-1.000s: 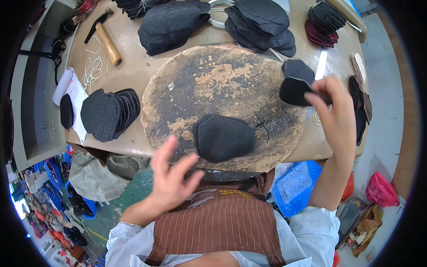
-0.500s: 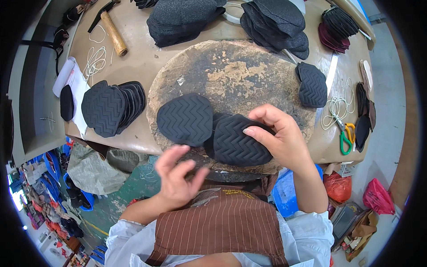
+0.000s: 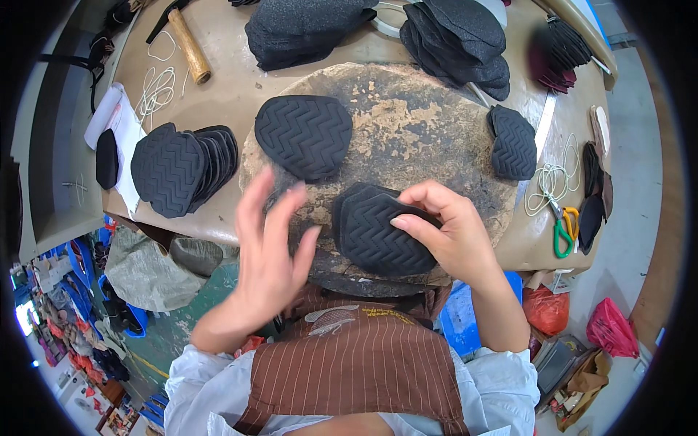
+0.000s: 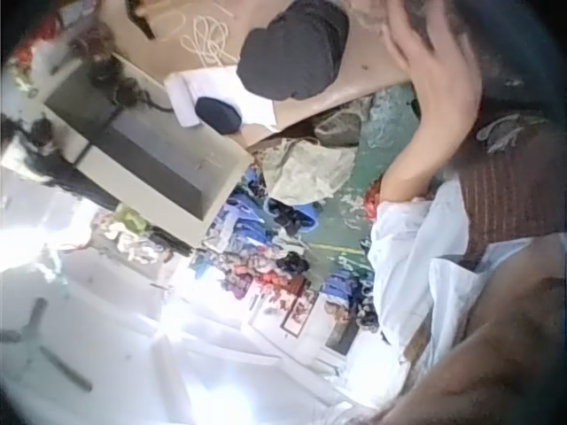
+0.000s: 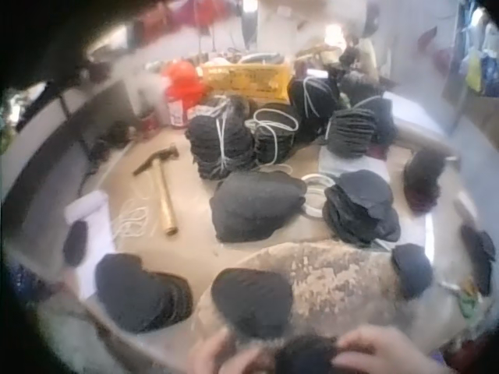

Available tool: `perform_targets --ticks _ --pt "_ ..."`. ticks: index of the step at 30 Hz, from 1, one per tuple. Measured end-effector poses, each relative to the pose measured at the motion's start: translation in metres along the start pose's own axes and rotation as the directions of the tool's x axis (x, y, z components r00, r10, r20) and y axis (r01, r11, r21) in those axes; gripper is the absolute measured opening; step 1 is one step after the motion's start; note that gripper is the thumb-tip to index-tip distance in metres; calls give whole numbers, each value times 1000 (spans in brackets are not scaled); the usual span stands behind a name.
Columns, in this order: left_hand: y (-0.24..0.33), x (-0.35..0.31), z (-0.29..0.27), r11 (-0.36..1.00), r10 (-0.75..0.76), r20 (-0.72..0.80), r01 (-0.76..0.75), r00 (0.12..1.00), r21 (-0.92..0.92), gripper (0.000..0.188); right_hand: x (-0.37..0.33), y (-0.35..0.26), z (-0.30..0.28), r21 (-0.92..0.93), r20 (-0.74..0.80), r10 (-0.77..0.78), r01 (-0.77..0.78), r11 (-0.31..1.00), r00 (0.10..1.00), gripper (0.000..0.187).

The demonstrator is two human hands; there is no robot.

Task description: The person repeatedly picks up black, textured shoe insoles from a workbench, aligns them, and stacks them into neat piles. The person handles the insoles one by one, occasionally adjusting the stacks to ensure they are straight before placing them back on the table.

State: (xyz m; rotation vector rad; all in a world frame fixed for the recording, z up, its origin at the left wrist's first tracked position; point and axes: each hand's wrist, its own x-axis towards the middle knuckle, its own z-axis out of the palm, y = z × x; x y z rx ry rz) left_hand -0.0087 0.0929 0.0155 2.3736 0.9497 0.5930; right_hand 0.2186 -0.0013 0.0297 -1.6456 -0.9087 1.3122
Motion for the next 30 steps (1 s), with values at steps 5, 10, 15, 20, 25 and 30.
perform_targets --ticks 5,10,15,20,25,30 --pt "6 -77 22 981 137 -53 -144 989 -133 29 6 -1 5 -8 24 19 -19 1000 1000 15" --pt "10 -76 27 985 159 -21 -160 987 -69 36 8 -1 6 -36 8 28 -28 999 1000 15" --pt "15 -67 27 978 203 104 -207 974 31 57 8 -2 8 -122 -10 -6 5 993 1000 15" --pt "11 -71 35 958 190 176 -221 966 181 66 5 -1 13 -196 -83 -68 50 979 994 14" --pt "12 -67 32 940 232 186 -269 955 211 67 9 -4 16 -148 -137 37 -57 987 990 14" --pt "19 -40 23 859 341 308 -428 888 280 65 17 -7 15 -168 -117 83 -102 981 990 17"
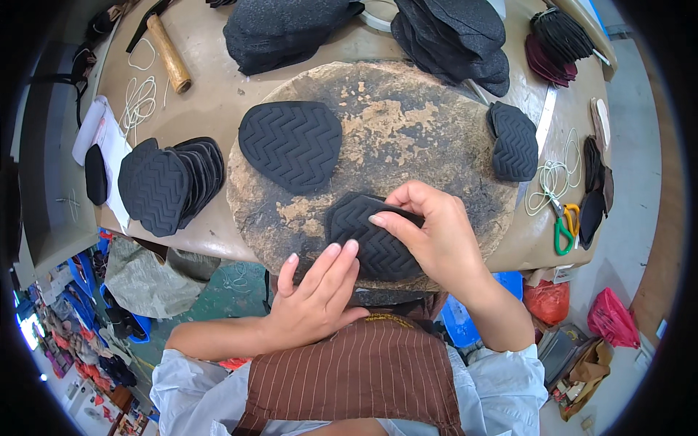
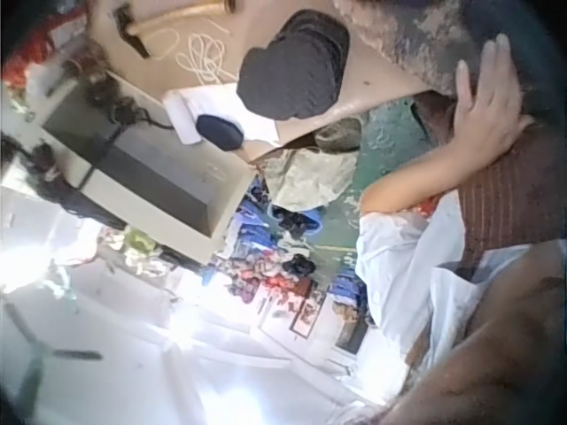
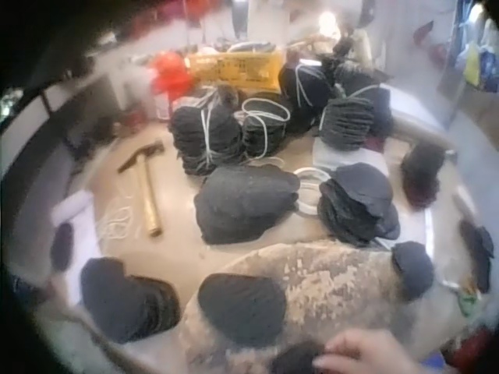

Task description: The person repeatedly picks up black, textured shoe insoles from a workbench, aligns them, and stacks them into neat piles. The person handles the insoles one by one, occasionally adjusting the stacks to ensure they are straight before placing them back on the table.

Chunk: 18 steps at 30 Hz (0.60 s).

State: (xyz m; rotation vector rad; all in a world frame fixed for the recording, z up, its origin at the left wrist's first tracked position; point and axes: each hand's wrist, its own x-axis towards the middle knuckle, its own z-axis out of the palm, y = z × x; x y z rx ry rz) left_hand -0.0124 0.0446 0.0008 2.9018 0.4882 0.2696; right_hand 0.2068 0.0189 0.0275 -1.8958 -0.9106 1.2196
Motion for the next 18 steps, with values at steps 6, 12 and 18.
perform_targets --ticks 6,12,18 --pt "-11 37 -9 952 -51 140 90 989 -291 51 -19 -5 -10 -355 -116 -9 -33 934 993 22" --pt "-23 52 -14 849 -285 -161 171 945 -499 51 -28 1 -23 -444 0 -509 456 771 861 24" --pt "-58 15 -56 485 -725 -323 117 608 -867 52 -26 11 -59 -233 -158 -360 320 918 919 26"
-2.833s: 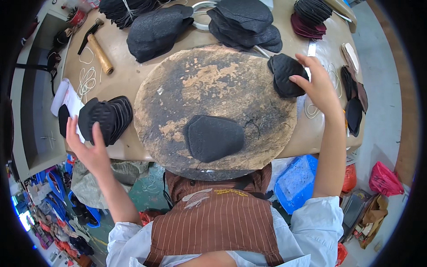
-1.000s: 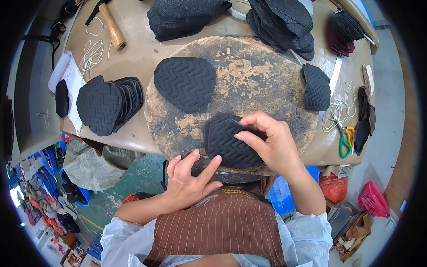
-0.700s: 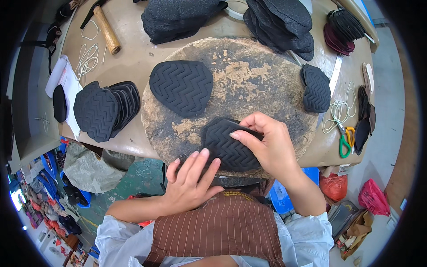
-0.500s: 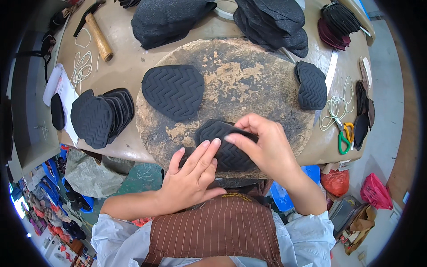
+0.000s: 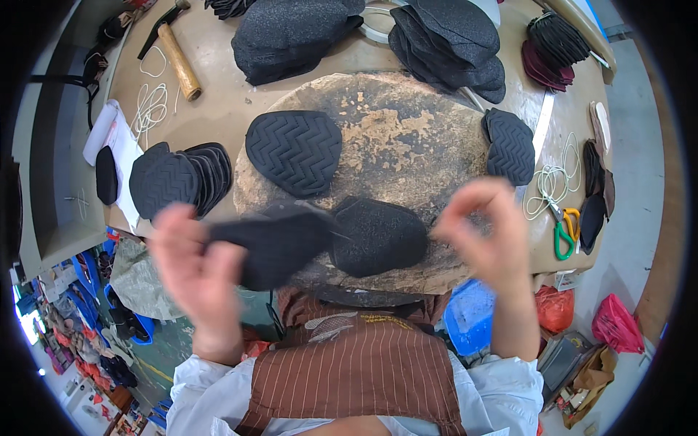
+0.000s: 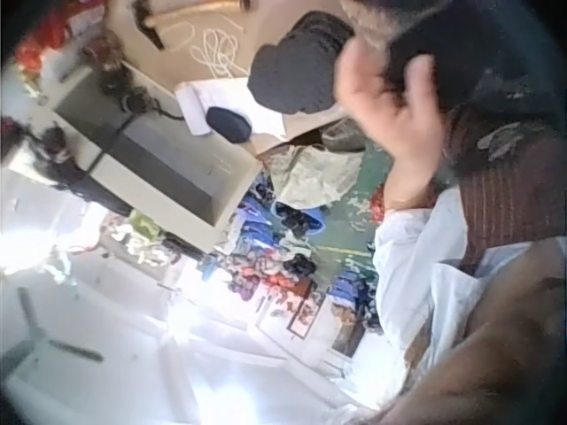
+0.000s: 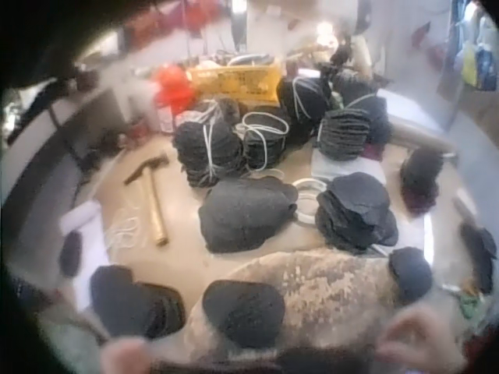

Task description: The person repeatedly picks up black, textured shoe insoles from a workbench, aligns them, and stacks them into neat piles. The person handles the insoles one by one, occasionally adjusting the stacks to ensure they are straight before placing them back on the table.

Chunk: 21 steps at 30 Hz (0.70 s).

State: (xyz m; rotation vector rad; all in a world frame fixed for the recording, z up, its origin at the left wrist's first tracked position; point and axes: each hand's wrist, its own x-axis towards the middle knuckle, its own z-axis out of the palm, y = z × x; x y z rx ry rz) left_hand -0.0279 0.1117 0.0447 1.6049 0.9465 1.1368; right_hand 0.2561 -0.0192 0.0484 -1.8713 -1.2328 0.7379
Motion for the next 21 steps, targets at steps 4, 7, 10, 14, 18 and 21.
perform_targets --ticks 4,7,10,14,18,21 --pt "-19 51 -74 984 -130 -201 151 971 90 47 43 51 -58 -478 -231 -119 -7 878 966 34" --pt "-14 53 -51 451 375 -29 -156 926 879 41 45 82 -79 -436 -150 11 -76 897 989 47" --pt "-4 9 -14 657 252 276 -373 928 656 48 47 57 -71 -479 -173 201 -261 838 964 47" --pt "-16 -59 29 795 101 604 -429 791 429 54 41 70 -68 -559 -235 91 -211 802 968 44" --pt "-26 -84 31 799 77 641 -432 764 419 59 34 77 -74 -447 -231 175 -264 855 957 42" --pt "-27 -88 27 786 75 650 -446 756 428 65 36 70 -78 -543 -230 95 -208 814 969 35"
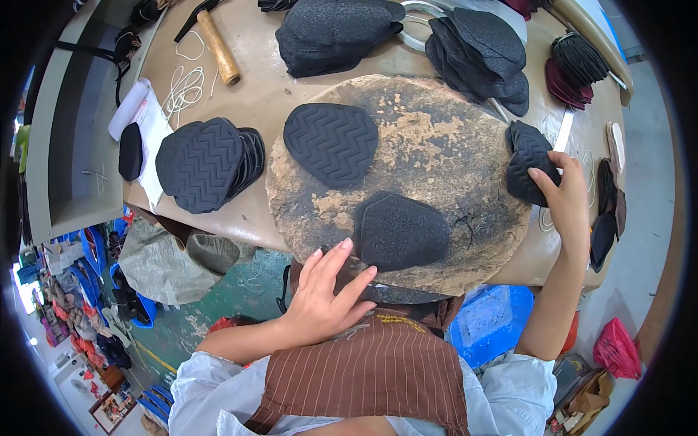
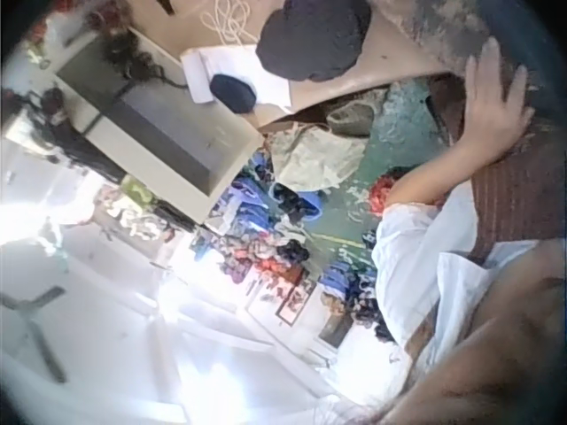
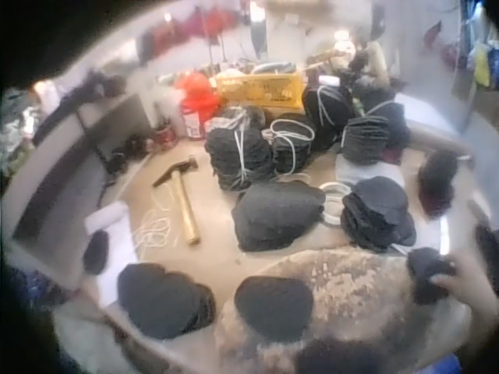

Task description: The person repeatedly picks up black, textured shoe insoles from a workbench, aligns them, and stacks them into neat piles. The person handles the insoles one by one, occasionally adjusting the stacks to ensure they are straight before placing them back on the table.

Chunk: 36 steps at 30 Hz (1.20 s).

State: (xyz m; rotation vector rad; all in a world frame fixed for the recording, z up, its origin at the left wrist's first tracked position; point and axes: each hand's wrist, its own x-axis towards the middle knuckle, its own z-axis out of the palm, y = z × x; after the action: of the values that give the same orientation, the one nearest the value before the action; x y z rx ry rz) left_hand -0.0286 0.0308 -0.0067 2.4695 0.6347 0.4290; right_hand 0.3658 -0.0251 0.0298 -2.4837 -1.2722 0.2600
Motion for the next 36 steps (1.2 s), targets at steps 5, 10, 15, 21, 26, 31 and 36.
perform_targets --ticks 5,10,15,21,26,31,36 --pt "0 -4 0 999 4 5 -4 1000 45 72 -22 -53 -29 239 61 48 -61 969 997 20" --pt "1 -5 0 999 -31 14 30 999 34 65 -60 -106 -17 784 341 -146 -194 590 929 14" --pt "-5 -5 4 997 28 22 -30 999 72 74 -64 -118 41 740 527 -135 -375 558 839 12" --pt "-4 -6 4 997 30 -2 -30 1000 69 68 -65 -128 50 665 482 -172 -230 711 859 15" --pt "-7 -8 3 999 22 -27 -22 999 33 62 -66 -128 56 654 440 -190 -168 737 878 18" --pt "-7 -10 6 1000 -5 -63 3 998 -25 56 -66 -129 56 630 430 -192 -141 763 882 19" --pt "-5 -9 8 999 4 -45 -2 999 52 65 -67 -133 56 606 395 -192 -97 790 898 19"
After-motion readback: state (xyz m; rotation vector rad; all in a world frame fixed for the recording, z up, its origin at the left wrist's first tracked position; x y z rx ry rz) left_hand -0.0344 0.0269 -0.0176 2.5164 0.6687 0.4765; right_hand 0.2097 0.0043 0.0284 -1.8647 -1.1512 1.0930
